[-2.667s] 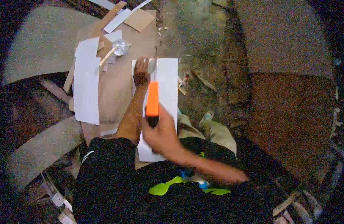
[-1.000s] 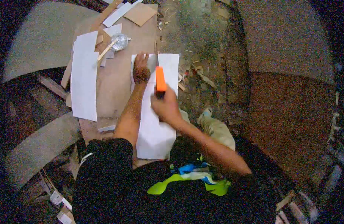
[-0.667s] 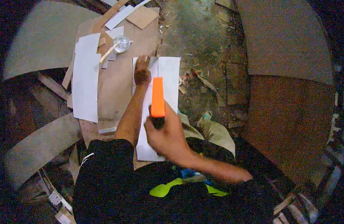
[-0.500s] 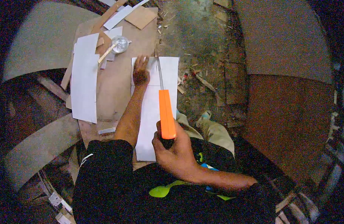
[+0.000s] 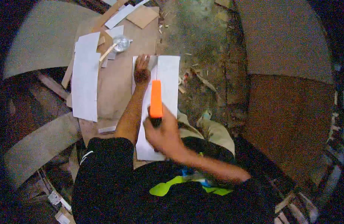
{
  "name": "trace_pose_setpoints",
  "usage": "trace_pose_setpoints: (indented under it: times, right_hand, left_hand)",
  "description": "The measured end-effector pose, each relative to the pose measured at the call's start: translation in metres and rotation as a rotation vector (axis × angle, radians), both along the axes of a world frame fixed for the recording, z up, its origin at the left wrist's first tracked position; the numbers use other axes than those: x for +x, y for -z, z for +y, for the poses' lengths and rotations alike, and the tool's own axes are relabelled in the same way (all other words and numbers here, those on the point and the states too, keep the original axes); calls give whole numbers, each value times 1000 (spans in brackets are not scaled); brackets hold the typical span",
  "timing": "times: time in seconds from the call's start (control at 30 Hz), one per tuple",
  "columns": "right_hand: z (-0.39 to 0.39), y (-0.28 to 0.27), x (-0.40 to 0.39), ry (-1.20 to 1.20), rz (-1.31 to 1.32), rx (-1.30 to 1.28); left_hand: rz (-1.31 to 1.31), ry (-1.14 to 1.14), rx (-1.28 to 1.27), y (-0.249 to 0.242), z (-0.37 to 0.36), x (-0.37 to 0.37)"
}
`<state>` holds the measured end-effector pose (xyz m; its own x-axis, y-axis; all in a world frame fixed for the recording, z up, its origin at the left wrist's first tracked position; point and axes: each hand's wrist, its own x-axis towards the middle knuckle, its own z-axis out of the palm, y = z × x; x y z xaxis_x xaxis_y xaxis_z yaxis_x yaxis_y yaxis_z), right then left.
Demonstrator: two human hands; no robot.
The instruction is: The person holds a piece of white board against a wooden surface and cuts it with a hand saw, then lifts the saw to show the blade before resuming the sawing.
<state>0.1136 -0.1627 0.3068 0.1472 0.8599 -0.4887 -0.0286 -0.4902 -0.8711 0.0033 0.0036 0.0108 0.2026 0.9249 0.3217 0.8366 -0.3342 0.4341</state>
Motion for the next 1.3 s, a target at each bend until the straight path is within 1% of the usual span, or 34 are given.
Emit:
trace_pose_setpoints:
  times: [0.07,0.13,0.2,0.23,0.27,0.3,0.33,0.37,0.4,0.47,0.53,0.57,0.6,0.63,0.67,0.73,0.77,0.87,0.9,0.93,0.97,1.0,1.03,1.07,1.1,1.13,1.2,1.23,1.3]
  right_hand:
    - [-20,-35,4,14,57,-50]
    - [-25,-40,9,5,66,-76]
    - [-28,-29,11,-27,25,-55]
    - [-22,-5,9,-32,8,-15]
    - [-13,30,4,-41,-143,81]
    - [-3,58,1,-24,-110,66]
    - [11,95,-1,-26,-162,165]
    - [23,121,-4,46,-121,148]
    - [36,114,-6,52,-146,92]
    - [45,120,-7,89,-144,103]
    - [51,103,11,45,-125,10]
    - [52,55,8,80,-6,-152]
    - [34,69,5,25,-105,34]
    - [24,26,-5,4,-56,-8]
    - [8,-5,-8,-51,-16,25]
    - [-11,-61,-10,-47,133,99]
    - [-18,-73,0,-131,103,76]
    - [-30,-76,10,-58,155,-103]
    - [-28,-73,12,-83,82,1]
    - [-25,-54,11,-88,26,5]
    - [-20,-25,8,-92,-30,6]
    - [-4,4,3,-50,-32,13]
    - [8,45,0,-54,-97,53]
    - [22,81,-1,-60,-155,150]
    - [41,90,-5,-50,-129,0]
    - [51,101,-11,-10,-149,160]
    - [55,108,-13,53,-8,107]
    - [52,94,-10,40,-53,81]
    - [46,54,-2,-2,-145,47]
  left_hand:
    - [3,9,3,0,3,0]
    - [12,9,26,3,7,0]
    - [7,7,28,6,6,1]
    - [5,6,29,5,6,1]
    - [6,4,29,6,5,0]
    - [6,2,30,7,5,0]
    - [6,-4,32,6,4,0]
    - [6,-1,19,6,3,0]
    - [7,3,8,4,3,0]
    - [7,5,1,2,2,-2]
    - [2,-2,12,4,4,-1]
    - [9,-5,12,3,7,-4]
    - [15,-7,11,3,12,-4]
    - [17,-2,-7,5,4,-2]
    - [6,0,-28,7,-8,-2]
    - [-17,4,0,9,6,-2]
    - [-17,1,9,0,3,-1]
    - [-4,-16,10,9,6,1]
    - [13,-6,10,11,6,0]
    - [23,-4,21,11,7,0]
    - [33,0,31,8,7,0]
    - [45,5,39,8,5,0]
    - [37,13,43,7,1,0]
    - [30,19,54,6,1,0]
    - [26,27,70,4,4,-1]
    - [28,23,61,1,6,-2]
    - [28,12,30,-1,3,0]
    - [60,-5,43,1,3,0]
    - [42,7,42,1,8,-1]
